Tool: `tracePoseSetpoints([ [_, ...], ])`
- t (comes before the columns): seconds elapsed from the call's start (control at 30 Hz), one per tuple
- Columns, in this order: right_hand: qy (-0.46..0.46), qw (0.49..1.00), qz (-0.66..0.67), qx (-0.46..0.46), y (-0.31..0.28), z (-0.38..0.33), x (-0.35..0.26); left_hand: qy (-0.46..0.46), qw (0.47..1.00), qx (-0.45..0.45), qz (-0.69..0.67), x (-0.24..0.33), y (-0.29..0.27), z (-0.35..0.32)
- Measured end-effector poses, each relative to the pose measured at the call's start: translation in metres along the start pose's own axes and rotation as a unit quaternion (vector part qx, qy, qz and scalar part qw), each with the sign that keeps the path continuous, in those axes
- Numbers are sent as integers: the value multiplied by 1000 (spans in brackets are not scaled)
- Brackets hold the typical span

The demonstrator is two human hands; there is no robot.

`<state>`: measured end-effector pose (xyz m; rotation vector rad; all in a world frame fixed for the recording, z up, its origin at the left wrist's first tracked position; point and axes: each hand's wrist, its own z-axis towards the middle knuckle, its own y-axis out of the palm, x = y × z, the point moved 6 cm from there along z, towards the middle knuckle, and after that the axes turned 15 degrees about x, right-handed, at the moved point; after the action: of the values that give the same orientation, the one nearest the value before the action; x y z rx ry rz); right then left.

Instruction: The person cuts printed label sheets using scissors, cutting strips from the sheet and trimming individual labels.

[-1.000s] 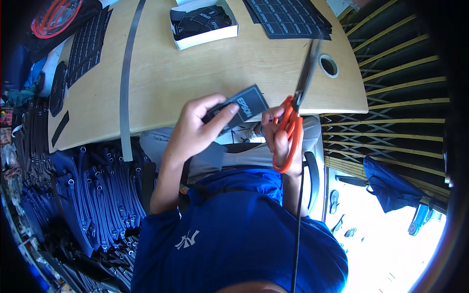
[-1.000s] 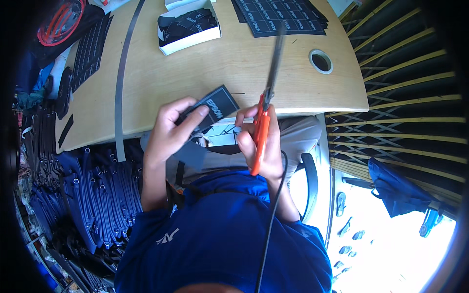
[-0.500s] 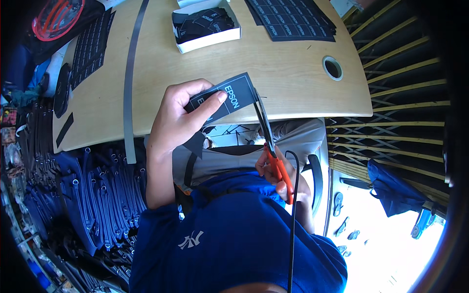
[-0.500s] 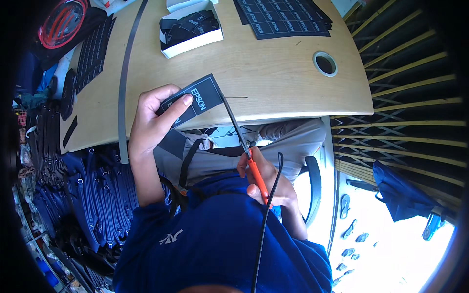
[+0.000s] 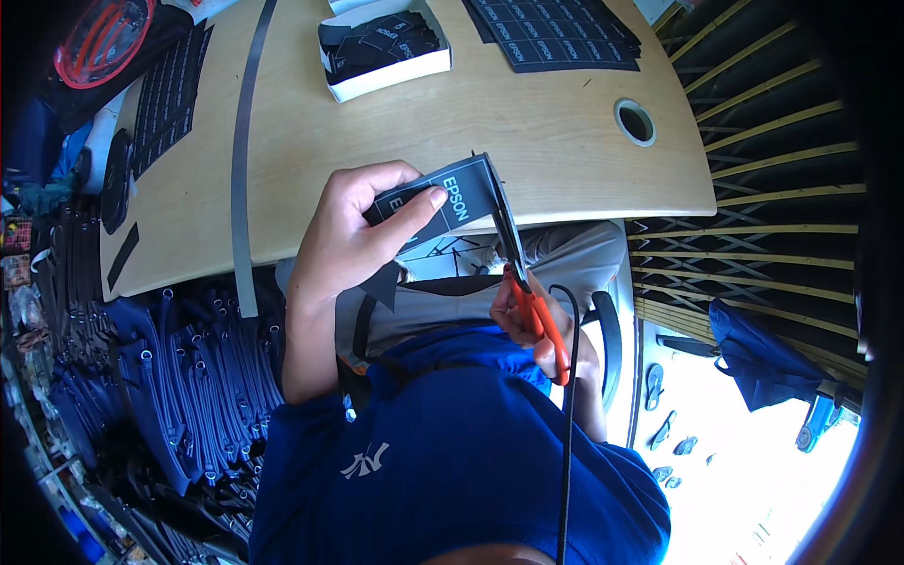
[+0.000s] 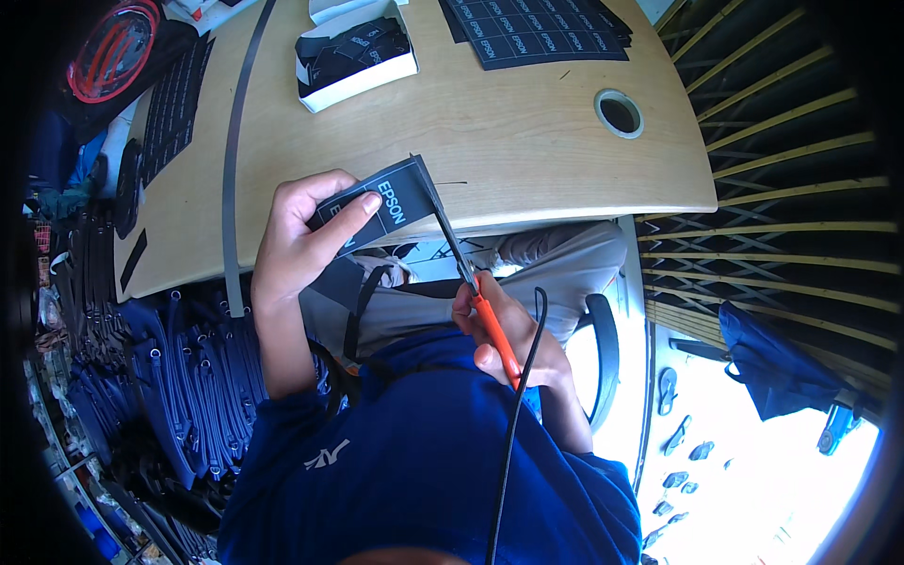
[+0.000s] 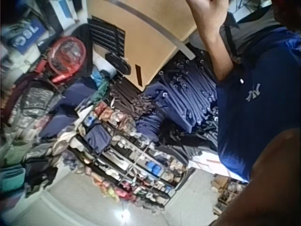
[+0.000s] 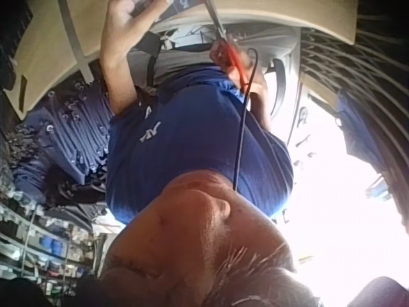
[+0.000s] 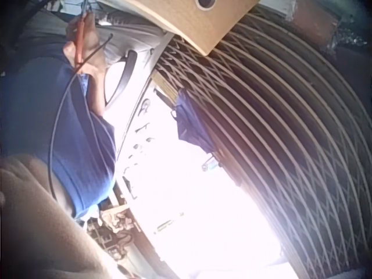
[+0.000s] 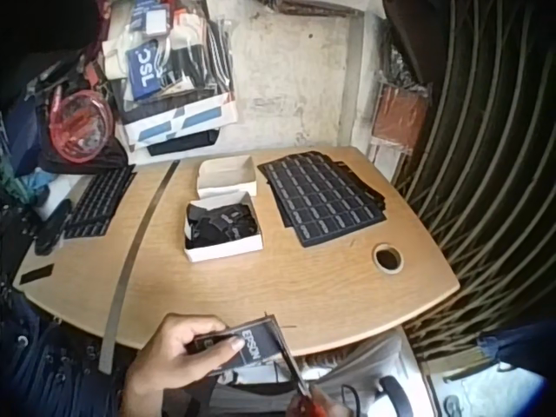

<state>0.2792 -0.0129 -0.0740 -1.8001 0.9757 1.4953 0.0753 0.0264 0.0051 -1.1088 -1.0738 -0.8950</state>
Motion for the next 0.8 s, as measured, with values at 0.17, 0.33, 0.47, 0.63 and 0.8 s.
tracePoseSetpoints([
  [0.17,-6,1000,17,0,1,1,-4,13,1000,-9,0,-3,2,1],
  [0.33,2,1000,17,18,-1,-2,-3,33,999,-15,-6,-1,4,2],
  [0.47,-6,1000,23,15,0,0,-3,21,1000,-17,-7,0,6,0],
  [0.63,-3,1000,17,3,1,2,-9,6,1000,-14,-16,-2,7,-1],
  [0.8,5,1000,14,-1,1,0,-7,4,1000,-13,-19,-1,8,0],
])
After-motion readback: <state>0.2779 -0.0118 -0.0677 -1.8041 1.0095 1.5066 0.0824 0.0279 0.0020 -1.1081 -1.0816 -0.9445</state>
